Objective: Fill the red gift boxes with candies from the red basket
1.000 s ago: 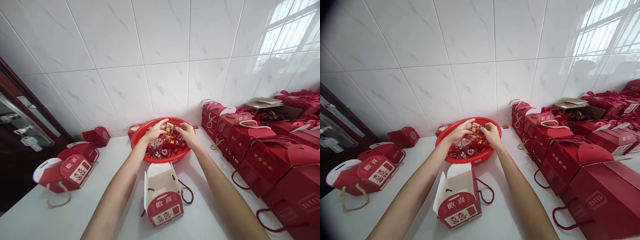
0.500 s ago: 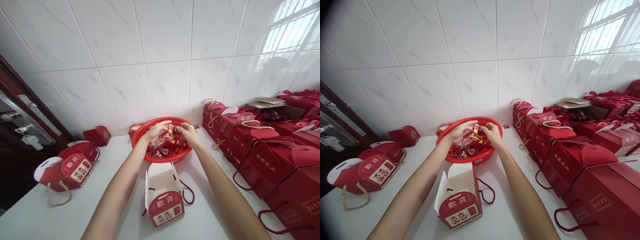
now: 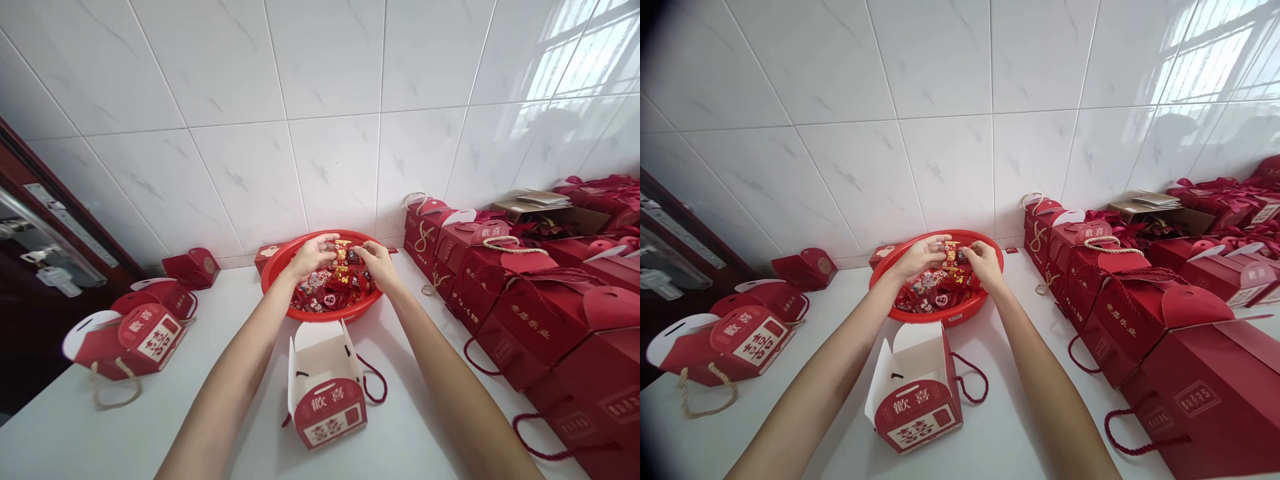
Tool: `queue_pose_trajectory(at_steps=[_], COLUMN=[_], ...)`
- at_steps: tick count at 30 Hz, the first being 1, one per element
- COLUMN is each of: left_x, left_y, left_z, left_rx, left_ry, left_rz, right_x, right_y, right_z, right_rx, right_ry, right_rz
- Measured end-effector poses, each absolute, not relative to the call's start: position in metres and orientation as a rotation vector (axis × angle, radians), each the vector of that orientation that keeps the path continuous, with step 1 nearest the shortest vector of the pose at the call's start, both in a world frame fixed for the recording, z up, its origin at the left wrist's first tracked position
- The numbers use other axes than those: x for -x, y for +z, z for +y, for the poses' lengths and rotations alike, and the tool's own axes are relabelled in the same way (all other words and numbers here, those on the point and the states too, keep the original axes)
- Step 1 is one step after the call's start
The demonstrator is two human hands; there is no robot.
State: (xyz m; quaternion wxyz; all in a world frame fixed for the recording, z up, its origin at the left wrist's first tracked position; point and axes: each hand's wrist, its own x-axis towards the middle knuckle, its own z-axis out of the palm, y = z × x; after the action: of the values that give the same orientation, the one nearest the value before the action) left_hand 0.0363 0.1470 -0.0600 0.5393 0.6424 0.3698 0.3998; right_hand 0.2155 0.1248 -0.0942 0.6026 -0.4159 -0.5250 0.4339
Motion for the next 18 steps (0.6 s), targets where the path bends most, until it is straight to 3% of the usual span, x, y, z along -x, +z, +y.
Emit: queue_pose_trajectory(at_steps=[7, 13, 18], left_x=[-0.040, -0.044, -0.043], left_y=[-0.066, -0.070, -0.084], left_z=[0.150, 0.156, 0.168], left_rx=[-1.639, -1.756, -2.106], left_ry=[1.022, 1.031, 0.880], left_rz=[0.862, 0.864, 1.199], right_x=[-0.213, -0.213, -0.214], right_y=[-0.094, -0.098, -0.094], right_z=[0.129, 0.133, 0.134], right_rx=[0.981, 1.003, 1.030], right_ry=[1.196, 1.071, 0.984], right_rz=[-1.167, -1.151, -0.870])
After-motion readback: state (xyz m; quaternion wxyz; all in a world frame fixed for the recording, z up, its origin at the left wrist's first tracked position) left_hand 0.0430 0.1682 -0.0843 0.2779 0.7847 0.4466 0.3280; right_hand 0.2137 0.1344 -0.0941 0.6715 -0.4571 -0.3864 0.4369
